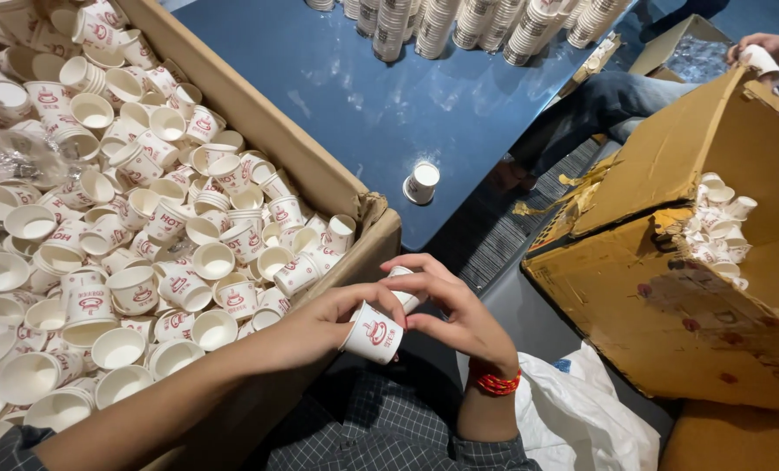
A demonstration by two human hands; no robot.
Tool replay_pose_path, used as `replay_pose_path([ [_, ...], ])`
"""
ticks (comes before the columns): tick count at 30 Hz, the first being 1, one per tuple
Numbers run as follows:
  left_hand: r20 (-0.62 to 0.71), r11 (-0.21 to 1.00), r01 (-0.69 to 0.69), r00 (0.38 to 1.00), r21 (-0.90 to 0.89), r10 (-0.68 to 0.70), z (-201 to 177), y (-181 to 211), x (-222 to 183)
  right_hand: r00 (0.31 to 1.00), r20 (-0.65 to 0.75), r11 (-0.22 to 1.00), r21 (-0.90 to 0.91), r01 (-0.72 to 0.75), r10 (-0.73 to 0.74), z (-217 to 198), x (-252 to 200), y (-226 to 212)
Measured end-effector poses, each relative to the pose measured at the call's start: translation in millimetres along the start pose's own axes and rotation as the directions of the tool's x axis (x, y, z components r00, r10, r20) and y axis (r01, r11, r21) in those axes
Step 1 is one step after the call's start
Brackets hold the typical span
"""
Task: Sorting and stacking small paper cups from a large box onto a table and into stacks.
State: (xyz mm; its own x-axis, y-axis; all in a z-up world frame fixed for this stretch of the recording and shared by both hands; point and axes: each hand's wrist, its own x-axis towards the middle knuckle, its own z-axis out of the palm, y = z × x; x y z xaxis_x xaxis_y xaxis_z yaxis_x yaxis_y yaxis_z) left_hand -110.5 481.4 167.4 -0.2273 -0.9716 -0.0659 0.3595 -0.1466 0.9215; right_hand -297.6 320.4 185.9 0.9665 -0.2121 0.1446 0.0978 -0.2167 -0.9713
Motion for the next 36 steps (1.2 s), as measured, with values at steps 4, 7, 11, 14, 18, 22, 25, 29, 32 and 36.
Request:
replay_pose_path([
  [4, -0.074, 0.994, 0.063, 0.995, -0.092, -0.070, 4.7, 16.7, 3.0, 0.991, -0.103, 0.995, -0.062, 0.084, -0.090, -0.1, -3.7, 24.2],
  [7, -0.158, 0.978, 0.062, 0.983, -0.202, -0.095, 8.2, 24.5, 2.5, 0.889, -0.453, 0.986, 0.102, 0.130, -0.070, 3.2, -0.1, 36.0],
  [11, -0.154, 0.996, 0.004, 0.988, -0.093, -0.019, 8.5, 21.1, -0.2, 0.760, -0.648, 0.958, 0.190, 0.215, -0.042, 6.1, 18.3, 24.0],
  [14, -0.115, 1.000, 0.004, 0.993, -0.006, -0.005, 7.9, 17.7, -0.3, 0.616, -0.770, 0.976, -0.040, 0.215, -0.167, -9.6, 45.9, 43.7],
  [18, -0.110, 0.998, -0.011, 0.994, 0.059, 0.017, 8.2, 14.0, -1.2, 0.510, -0.711, 0.870, -0.453, 0.195, -0.484, -38.3, 83.5, 75.7],
  [22, -0.139, 1.000, 0.014, 0.990, -0.006, -0.014, 11.6, 20.0, 0.1, 0.539, -0.684, 0.851, -0.509, 0.130, -0.491, -40.9, 98.4, 78.3],
  [25, -0.140, 0.998, -0.035, 0.990, -0.047, 0.028, 9.9, 16.8, 2.4, 0.608, -0.675, 0.870, -0.491, 0.053, -0.418, -39.6, 102.0, 88.5],
  [29, -0.139, 0.992, -0.099, 0.986, -0.080, 0.087, 5.3, 12.9, 4.7, 0.659, -0.663, 0.893, -0.450, 0.029, -0.355, -31.8, 102.2, 91.3],
  [32, -0.137, 0.991, -0.102, 0.986, -0.084, 0.089, 3.3, 19.3, 1.9, 0.678, -0.650, 0.898, -0.439, 0.033, -0.343, -31.3, 103.2, 92.2],
  [36, -0.145, 0.984, -0.081, 0.988, -0.157, 0.058, 0.8, 21.5, -0.4, 0.669, -0.630, 0.852, -0.523, 0.010, -0.395, -35.0, 107.1, 91.3],
])
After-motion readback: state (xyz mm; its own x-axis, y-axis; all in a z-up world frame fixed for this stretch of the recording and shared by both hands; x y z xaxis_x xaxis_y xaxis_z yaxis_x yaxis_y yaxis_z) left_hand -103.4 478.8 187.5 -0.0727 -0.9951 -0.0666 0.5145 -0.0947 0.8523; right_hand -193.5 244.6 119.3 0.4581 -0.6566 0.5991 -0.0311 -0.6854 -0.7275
